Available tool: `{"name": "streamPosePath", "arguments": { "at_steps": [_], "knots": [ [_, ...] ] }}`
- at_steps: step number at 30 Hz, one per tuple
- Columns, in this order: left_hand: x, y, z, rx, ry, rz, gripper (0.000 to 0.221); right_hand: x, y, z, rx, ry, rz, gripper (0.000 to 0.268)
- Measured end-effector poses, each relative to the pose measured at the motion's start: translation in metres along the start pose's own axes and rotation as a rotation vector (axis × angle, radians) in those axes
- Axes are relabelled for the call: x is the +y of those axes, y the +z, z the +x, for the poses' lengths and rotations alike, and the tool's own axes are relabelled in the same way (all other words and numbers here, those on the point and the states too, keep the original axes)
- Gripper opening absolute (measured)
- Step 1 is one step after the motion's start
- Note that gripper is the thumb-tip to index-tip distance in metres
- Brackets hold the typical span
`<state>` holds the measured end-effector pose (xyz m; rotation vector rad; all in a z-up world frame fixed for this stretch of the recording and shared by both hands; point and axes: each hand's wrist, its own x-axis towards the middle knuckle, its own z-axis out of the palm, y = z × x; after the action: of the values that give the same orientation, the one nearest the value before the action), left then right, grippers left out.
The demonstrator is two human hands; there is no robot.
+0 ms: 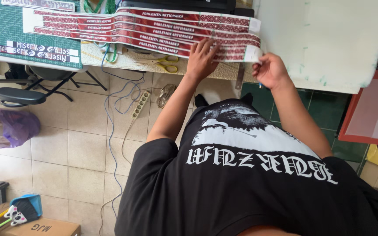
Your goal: The person places a sheet of printed material onto a heat press, closes the press, and waits for the cycle to complete. They then open the press, remove the sheet, and peel off a backing layer to reveal the transferred design.
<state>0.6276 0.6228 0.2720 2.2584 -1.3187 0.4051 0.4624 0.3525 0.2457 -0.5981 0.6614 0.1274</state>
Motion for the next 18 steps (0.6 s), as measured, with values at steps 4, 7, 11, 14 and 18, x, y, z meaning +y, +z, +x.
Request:
{"name": "streamPosePath", "arguments": {
  "at_steps": [4, 7, 11, 14, 18],
  "knots": [
    [0.000, -0.005, -0.008, 0.009, 0.052, -0.040, 0.028, -0.015, 0.025, -0.015, 0.048, 0.063, -0.083, 0.031],
    [0.001, -0.013, -0.004, 0.109, 0.092, -0.073, 0.024, -0.027, 0.027, 0.005, 0.225, 0.122, -0.082, 0.032],
    [0.005, -0.024, 0.000, 0.151, 0.105, -0.061, 0.027, -0.048, 0.020, 0.049, 0.227, -0.032, -0.211, 0.021],
    [0.010, -0.026, -0.004, 0.145, 0.086, -0.068, 0.033, -0.068, 0.014, 0.054, 0.169, -0.250, -0.182, 0.014],
    [0.014, -0.031, -0.015, 0.142, 0.030, -0.057, 0.035, -0.074, 0.010, 0.035, -0.137, -0.254, -0.027, 0.012]
  ]
}}
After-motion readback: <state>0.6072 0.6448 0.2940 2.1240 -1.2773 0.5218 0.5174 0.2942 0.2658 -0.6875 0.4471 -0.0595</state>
